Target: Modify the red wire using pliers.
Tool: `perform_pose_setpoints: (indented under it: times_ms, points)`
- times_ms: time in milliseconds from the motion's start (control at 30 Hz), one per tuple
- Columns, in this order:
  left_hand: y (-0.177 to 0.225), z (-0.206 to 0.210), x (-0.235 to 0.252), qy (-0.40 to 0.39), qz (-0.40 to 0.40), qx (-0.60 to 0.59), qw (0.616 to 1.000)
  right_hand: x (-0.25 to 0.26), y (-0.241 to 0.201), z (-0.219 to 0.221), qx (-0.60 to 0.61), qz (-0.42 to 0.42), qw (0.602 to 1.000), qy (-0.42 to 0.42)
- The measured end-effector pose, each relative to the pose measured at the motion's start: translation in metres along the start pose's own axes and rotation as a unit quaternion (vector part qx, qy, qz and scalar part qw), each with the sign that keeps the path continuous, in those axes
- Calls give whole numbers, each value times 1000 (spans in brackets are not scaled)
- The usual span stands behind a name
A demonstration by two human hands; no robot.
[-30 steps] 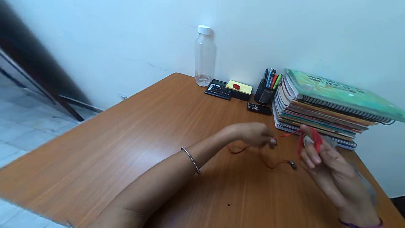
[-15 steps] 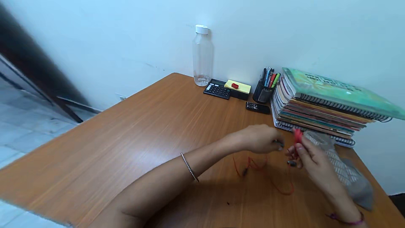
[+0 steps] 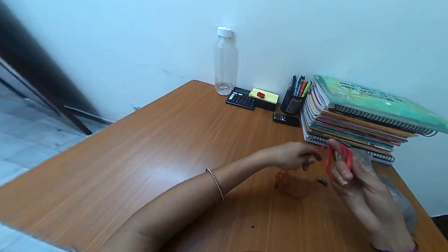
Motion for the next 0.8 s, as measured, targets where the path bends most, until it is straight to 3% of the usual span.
perform_pose_setpoints:
  times_ms: [167,267,333,467,567,600,667,800]
  points:
    - [0,27,5,-99,-39,-63,992,-1,-4,-3,-120,-62,973,189]
    - [4,31,5,-136,-37,-52,989,-3,-1,-9,-274,-93,931,224]
    - [7,32,2,-161,-28,-32,986,-3,1,-13,-419,-131,873,215]
    - [17,24,-5,-162,-20,25,986,-3,3,-8,-685,-158,694,156]
    - [23,2,-14,-119,-28,99,987,-2,4,-5,-755,-135,632,112]
    - [23,-4,-17,-101,-27,121,987,-1,5,-5,-763,-117,628,98]
    - [23,-15,-23,-72,-23,150,986,0,7,-6,-750,-61,655,62]
    - [21,-30,-31,-34,-20,175,984,1,9,-7,-547,126,827,-32]
Point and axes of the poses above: each hand's wrist, its own x-axis towards the middle knuckle, its own z-axis out of the palm, y = z × x, the point moved 4 cm from there along x, towards the middle knuckle, and after that the axes turned 11 degrees about -y, right-handed, at the moved point
